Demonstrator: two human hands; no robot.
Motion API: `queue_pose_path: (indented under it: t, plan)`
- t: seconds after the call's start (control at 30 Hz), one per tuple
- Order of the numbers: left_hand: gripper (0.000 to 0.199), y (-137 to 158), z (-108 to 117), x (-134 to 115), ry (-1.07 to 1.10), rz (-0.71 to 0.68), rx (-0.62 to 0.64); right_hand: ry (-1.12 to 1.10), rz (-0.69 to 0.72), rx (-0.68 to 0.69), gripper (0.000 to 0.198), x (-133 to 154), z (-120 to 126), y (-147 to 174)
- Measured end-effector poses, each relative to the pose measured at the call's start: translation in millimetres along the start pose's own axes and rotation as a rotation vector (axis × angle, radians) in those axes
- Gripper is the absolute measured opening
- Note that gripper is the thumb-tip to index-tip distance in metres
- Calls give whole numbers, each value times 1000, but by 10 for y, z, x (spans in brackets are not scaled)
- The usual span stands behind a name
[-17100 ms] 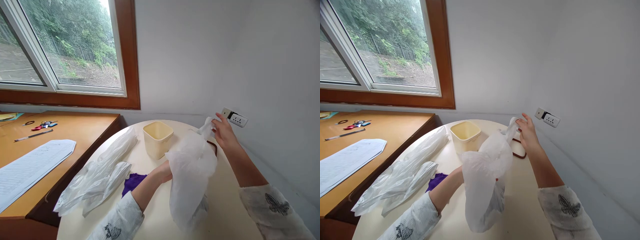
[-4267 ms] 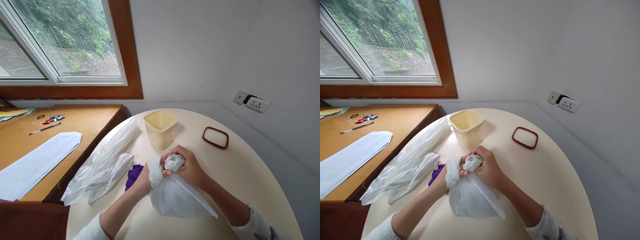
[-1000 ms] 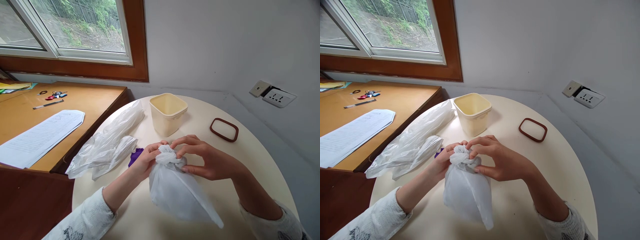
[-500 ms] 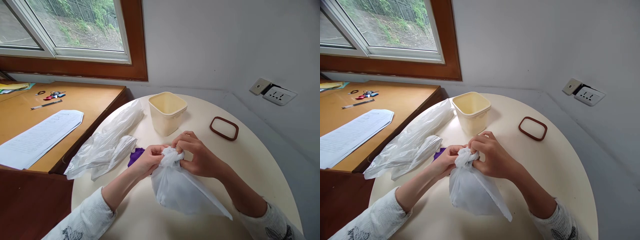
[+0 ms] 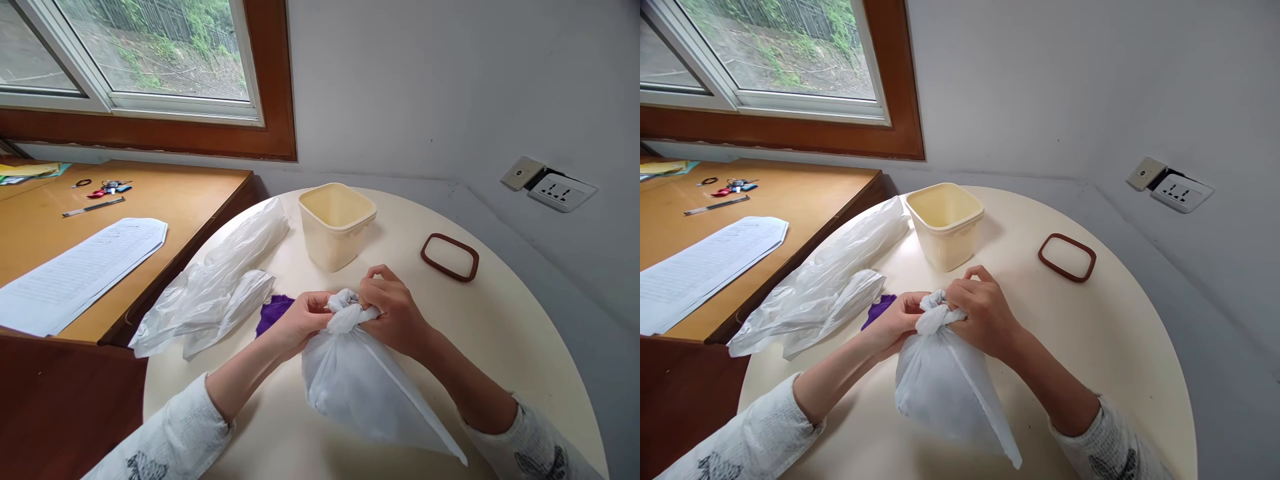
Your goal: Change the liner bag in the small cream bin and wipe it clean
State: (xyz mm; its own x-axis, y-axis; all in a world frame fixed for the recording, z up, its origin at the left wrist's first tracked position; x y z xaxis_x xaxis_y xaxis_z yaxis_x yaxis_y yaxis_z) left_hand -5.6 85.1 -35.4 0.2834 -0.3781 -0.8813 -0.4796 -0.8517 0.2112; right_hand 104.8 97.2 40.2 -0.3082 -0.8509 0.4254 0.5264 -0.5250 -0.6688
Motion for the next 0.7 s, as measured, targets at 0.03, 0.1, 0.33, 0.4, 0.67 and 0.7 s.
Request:
queue_pose_path:
  t: [0.03, 0.1, 0.33, 0.4, 0.67, 0.7]
  plan:
    - [26, 1, -12, -4, -1, -1, 11, 5, 4, -2, 32, 1, -12, 8]
    - [25, 4, -39, -12, -3, -5, 30, 5, 19, -8, 33, 11, -30, 19]
    - [21, -6, 24, 21, 89, -15, -46, -6, -4, 71, 25, 21, -27, -15]
    - [20, -17, 69, 30, 120, -25, -74, -33, -12, 127, 20, 26, -12, -32]
    - [18, -37, 237, 49, 247, -4, -290, -125, -81, 350, 8, 15, -37, -17]
    - [19, -34, 237, 51, 252, 1, -297, -141, -96, 366, 8, 13, -35, -17]
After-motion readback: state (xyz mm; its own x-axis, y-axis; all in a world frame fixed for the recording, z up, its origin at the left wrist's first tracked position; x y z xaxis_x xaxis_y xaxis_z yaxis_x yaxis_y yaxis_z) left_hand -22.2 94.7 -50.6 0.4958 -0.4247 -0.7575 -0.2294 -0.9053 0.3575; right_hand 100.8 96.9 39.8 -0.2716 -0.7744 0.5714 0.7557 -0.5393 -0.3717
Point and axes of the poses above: each hand's wrist, its own y-axis away from the middle knuckle, its own z-axis out of the back of the hand, x = y × z, the point moved 6 cm from there along -y, towards the middle knuckle, and after that the axes turned 7 degrees about -y, right-handed, at the moved point
